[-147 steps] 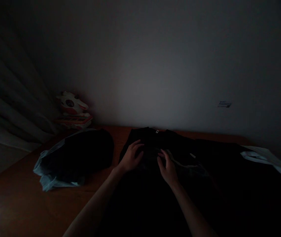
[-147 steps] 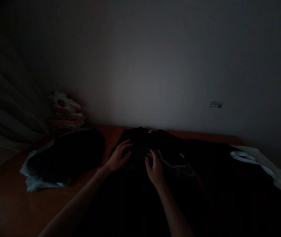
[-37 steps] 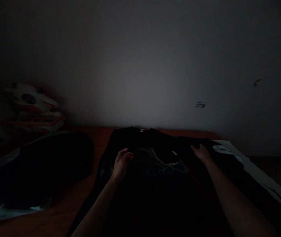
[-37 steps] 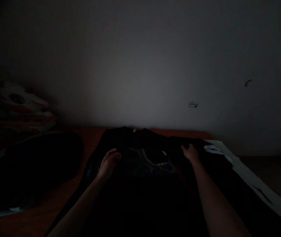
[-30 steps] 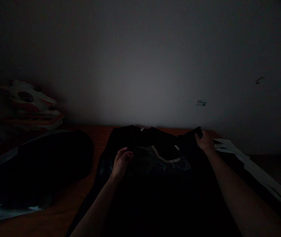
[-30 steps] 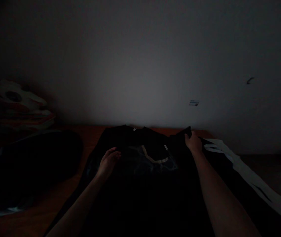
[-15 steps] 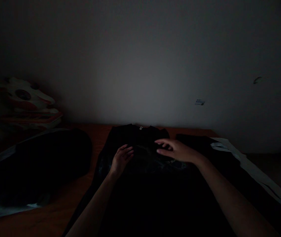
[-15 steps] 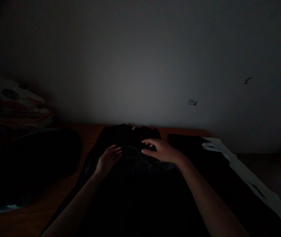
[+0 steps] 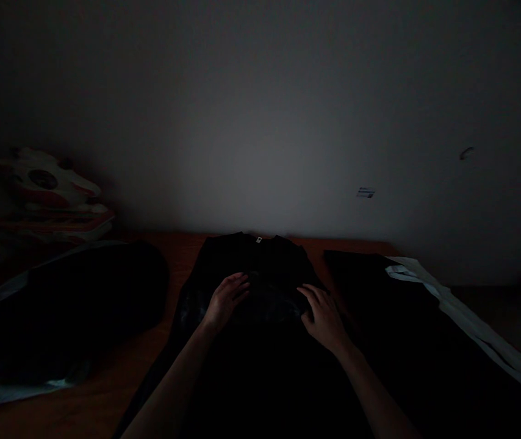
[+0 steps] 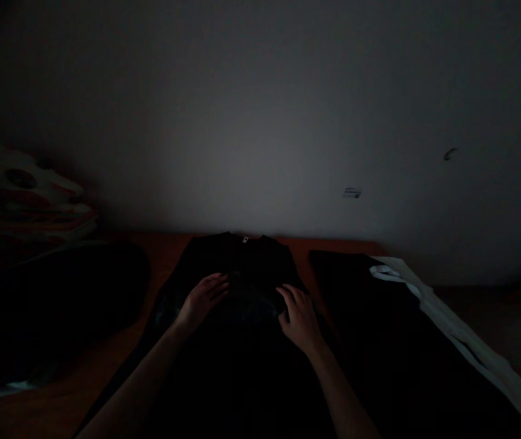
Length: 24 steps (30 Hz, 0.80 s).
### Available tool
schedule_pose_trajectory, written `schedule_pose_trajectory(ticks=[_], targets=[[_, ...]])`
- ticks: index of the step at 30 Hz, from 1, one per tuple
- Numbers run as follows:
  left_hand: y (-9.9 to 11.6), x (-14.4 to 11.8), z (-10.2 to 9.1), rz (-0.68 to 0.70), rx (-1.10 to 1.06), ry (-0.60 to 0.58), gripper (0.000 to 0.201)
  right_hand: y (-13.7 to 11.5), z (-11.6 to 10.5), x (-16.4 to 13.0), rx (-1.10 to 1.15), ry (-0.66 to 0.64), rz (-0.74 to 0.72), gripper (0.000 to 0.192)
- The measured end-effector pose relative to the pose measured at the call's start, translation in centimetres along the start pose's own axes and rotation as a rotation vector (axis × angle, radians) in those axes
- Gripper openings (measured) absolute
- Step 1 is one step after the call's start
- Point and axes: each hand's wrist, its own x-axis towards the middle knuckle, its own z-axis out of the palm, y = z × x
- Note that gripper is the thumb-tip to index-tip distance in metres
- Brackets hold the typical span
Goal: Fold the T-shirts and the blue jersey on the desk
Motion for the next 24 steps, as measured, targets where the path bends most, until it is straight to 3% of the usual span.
schedule_pose_trajectory(ticks=[4, 8, 13, 19, 24], targets=[[0.0, -0.2, 0.3, 0.001, 0.021, 0.004, 0.037, 0.2, 0.4, -0.4, -0.042, 0.138, 0.007, 0.032], [0.0, -0.3, 0.6, 0.01, 0.051, 0.001, 0.039, 0.4, 0.3, -0.6, 0.016, 0.233, -0.016, 0.028], [-0.4, -0.6, 0.9, 0.077, 0.174, 0.013, 0.04, 0.5, 0.2, -0.7, 0.041, 0.152, -0.018, 0.026], [-0.8, -1.4, 1.7, 0.221, 0.875, -0.012, 0.027, 1.2, 0.9, -0.7, 0.072, 0.043, -0.028, 0.024], [-0.5, 0.2, 4.5, 0.246, 1.463, -0.055, 0.023, 1.5, 1.1, -0.7, 0.1, 0.001, -0.053, 0.021]])
